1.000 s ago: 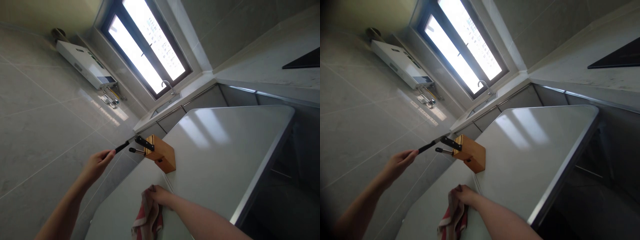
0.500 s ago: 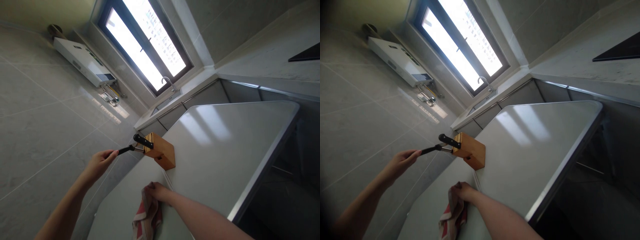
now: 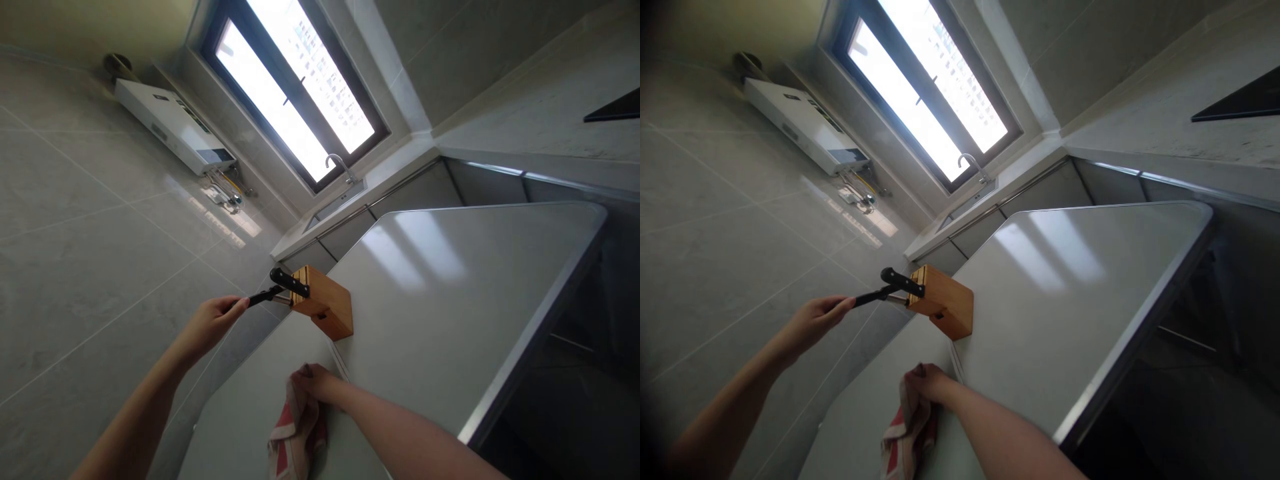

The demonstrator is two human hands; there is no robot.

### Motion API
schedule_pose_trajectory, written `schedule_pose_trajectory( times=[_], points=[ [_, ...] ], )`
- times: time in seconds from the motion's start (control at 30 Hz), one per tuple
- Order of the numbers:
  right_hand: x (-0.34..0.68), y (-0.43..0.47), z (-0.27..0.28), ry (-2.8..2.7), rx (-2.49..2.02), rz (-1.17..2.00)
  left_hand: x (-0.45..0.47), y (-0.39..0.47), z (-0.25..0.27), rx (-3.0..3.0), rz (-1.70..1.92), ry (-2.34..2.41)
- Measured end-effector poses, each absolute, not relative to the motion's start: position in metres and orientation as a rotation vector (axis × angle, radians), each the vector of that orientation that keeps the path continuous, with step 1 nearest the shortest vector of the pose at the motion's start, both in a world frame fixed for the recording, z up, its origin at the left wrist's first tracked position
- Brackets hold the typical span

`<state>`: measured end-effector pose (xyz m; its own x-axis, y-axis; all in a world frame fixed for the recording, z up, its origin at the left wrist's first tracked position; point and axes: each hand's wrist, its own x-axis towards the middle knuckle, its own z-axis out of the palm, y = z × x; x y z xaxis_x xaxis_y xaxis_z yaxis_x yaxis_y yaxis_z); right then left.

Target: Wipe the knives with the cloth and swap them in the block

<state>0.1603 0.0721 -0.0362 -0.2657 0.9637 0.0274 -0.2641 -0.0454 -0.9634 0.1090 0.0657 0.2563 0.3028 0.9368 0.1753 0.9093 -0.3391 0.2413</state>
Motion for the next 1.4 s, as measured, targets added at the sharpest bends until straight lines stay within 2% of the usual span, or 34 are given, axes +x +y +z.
schedule_pose_trajectory(
  times=[0.33,0.7,0.83,1.07,1.4],
  points=[
    [0.162,0.072,-0.038,-1.174,-0.831,1.554,0.134,0.109,0.251,2.757,0.513,1.872],
    [0.156,0.078,-0.044,-1.201,-0.822,1.542,0.15,0.16,0.236,2.835,0.182,1.912],
    [0.153,0.081,-0.046,-1.221,-0.884,1.523,0.149,0.163,0.236,2.855,0.215,1.913],
    [0.156,0.078,-0.043,-1.251,-0.896,1.495,0.152,0.147,0.242,2.783,0.497,1.886],
    [0.158,0.077,-0.04,-1.298,-0.897,1.451,0.166,0.126,0.221,2.755,0.397,1.778]
  ],
)
